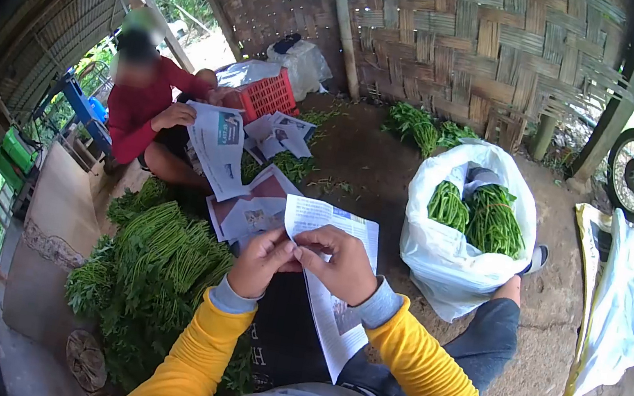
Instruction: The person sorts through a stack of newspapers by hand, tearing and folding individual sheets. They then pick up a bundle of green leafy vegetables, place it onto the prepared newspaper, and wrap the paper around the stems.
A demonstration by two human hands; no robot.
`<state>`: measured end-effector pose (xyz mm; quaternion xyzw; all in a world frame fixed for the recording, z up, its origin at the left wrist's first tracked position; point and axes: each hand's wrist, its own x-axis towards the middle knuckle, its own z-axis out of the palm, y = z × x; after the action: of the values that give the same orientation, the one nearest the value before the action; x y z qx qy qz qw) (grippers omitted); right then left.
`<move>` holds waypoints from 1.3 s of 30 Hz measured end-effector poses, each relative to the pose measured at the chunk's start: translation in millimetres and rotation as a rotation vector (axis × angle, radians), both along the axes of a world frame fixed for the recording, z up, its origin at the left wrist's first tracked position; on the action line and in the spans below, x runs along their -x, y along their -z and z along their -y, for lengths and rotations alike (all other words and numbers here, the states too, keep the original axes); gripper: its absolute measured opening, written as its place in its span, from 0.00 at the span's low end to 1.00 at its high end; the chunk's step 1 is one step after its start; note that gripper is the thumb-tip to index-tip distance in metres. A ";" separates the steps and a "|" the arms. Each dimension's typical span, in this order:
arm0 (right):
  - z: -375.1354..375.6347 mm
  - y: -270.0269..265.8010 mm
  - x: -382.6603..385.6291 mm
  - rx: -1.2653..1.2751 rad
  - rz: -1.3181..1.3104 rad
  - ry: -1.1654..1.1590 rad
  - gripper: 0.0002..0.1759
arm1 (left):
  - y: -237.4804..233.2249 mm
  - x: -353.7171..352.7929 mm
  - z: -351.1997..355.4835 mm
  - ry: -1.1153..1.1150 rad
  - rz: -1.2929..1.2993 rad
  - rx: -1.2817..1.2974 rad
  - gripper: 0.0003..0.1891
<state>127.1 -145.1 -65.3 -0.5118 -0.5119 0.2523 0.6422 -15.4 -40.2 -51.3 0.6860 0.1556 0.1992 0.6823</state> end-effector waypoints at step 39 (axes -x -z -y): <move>21.3 46.4 11.7 0.177 -0.120 -0.217 0.08 | 8.0 6.1 11.3 -0.283 -0.091 -0.700 0.20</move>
<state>115.4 -166.4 -111.7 -0.4921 -0.5007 0.3946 0.5929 -21.5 -51.5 -59.4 0.8575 0.2017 0.3018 0.3646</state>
